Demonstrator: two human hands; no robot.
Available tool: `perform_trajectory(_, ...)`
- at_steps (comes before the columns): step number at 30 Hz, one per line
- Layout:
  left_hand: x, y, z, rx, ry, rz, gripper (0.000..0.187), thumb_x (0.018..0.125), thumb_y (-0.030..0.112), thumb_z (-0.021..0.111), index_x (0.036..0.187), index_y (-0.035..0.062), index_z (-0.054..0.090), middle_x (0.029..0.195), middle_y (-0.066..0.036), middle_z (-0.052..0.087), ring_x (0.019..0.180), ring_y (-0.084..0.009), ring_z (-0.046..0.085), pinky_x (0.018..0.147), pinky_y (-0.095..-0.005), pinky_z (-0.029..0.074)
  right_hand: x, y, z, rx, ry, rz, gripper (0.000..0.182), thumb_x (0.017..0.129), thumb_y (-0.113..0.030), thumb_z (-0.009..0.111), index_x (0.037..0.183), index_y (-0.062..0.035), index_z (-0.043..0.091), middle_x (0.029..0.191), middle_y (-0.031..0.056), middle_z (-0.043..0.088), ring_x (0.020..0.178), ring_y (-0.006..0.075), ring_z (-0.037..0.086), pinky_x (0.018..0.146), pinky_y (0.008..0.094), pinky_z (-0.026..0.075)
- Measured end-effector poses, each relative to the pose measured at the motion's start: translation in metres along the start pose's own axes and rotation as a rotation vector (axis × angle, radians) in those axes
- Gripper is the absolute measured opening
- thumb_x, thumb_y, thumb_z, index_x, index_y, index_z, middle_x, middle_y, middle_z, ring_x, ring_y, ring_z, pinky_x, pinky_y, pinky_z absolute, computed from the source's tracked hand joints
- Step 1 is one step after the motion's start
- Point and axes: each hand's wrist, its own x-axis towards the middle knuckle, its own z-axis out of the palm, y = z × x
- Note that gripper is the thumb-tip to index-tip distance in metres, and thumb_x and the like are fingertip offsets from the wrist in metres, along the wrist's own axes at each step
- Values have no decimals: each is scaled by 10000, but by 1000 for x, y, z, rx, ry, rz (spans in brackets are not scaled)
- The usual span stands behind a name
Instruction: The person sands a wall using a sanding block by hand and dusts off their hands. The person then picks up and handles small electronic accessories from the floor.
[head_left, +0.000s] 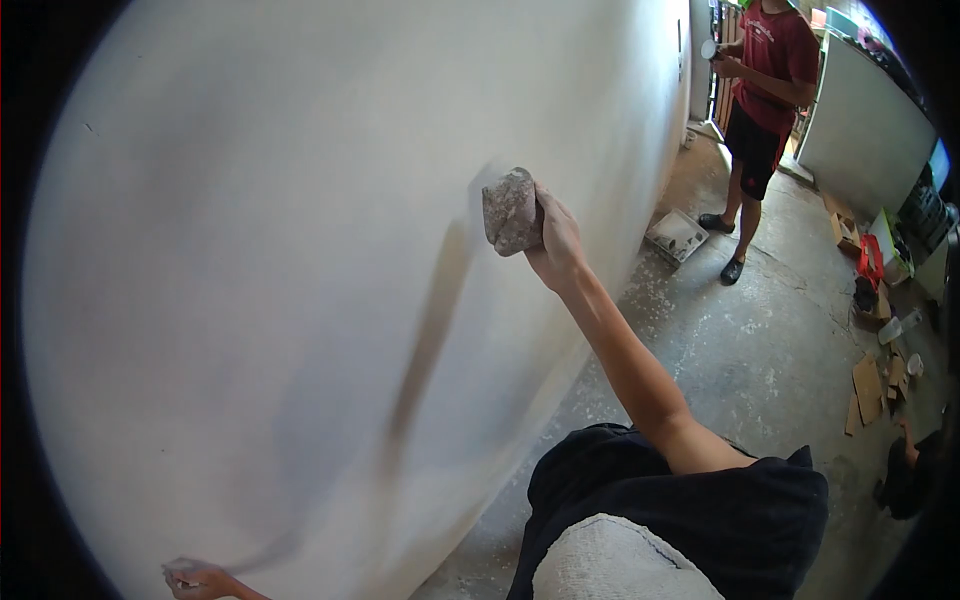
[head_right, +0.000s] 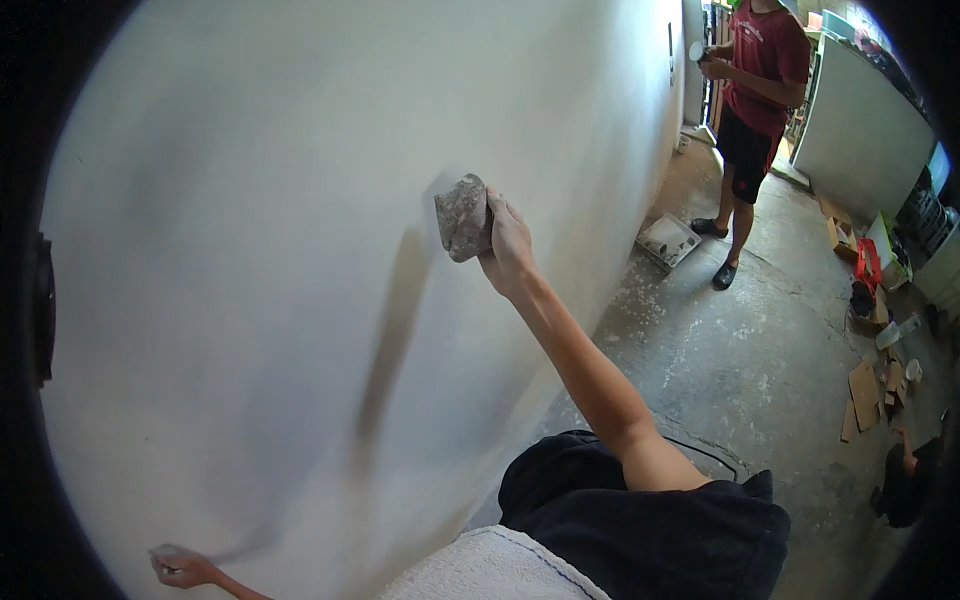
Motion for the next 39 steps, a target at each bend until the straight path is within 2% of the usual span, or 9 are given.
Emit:
perform_trajectory(4,9,19,8,-25,-16,-4,316,987,243,541,1083,-51,604,1037,-180,644,905,-297,642,762,-373,519,-2,-3,2,45,83,92,336,1047,-267,372,1238,-34,520,1111,63,598,976,162,607,845,361,534)
perform_trajectory(6,21,71,11,-257,94,-63,304,956,316,600,900,58,449,822,-24,444,697,-142,405,628,-306,389,-3,-5,-1,70,83,95,328,1045,-271,382,1222,-37,530,1093,59,604,959,160,610,833,359,533)
perform_trajectory(10,25,72,11,-207,106,26,246,965,256,588,901,61,451,808,-16,430,682,-133,389,610,-293,380,-4,-4,-14,-65,136,89,302,1030,-304,438,1145,-48,548,977,40,616,838,141,611,728,339,535)
perform_trajectory(13,23,58,6,-192,92,15,227,965,238,583,909,60,453,800,-17,436,693,-134,400,622,-294,386,-5,-10,-19,-203,147,81,290,1009,-321,495,1104,-52,549,920,31,615,763,118,602,652,302,529)
perform_trajectory(15,13,8,3,-68,-3,48,304,981,226,551,1081,-57,600,1037,-187,650,902,-298,647,757,-368,525,-6,-13,-18,-275,133,81,288,995,-324,531,1090,-52,548,900,30,614,730,107,597,621,283,524)
perform_trajectory(20,10,3,-7,-97,-22,2,291,977,216,560,1083,-53,600,1045,-188,650,909,-297,651,759,-368,529,-8,-11,6,-308,238,-122,328,907,-299,688,1036,-34,545,821,22,594,673,77,559,570,244,489)
perform_trajectory(30,14,-5,-7,-138,-53,-64,295,978,217,565,1094,-53,594,1046,-185,646,902,-286,651,754,-358,532,30,-11,61,-653,256,-844,224,898,-186,700,911,-11,563,684,5,541,613,58,462,533,230,398)
perform_trajectory(37,19,27,-10,-65,-40,-37,338,1003,262,502,1091,-51,592,1048,-186,641,909,-311,638,779,-377,523,17,38,51,-428,60,-760,120,920,-100,651,1001,-19,615,952,43,607,848,88,585,733,236,494)
perform_trajectory(39,29,76,-6,-235,98,-15,207,967,221,578,926,55,463,815,-26,455,708,-138,417,638,-301,397,11,45,36,-579,15,-819,114,922,-80,639,1016,-16,625,981,45,604,884,103,597,760,244,503)
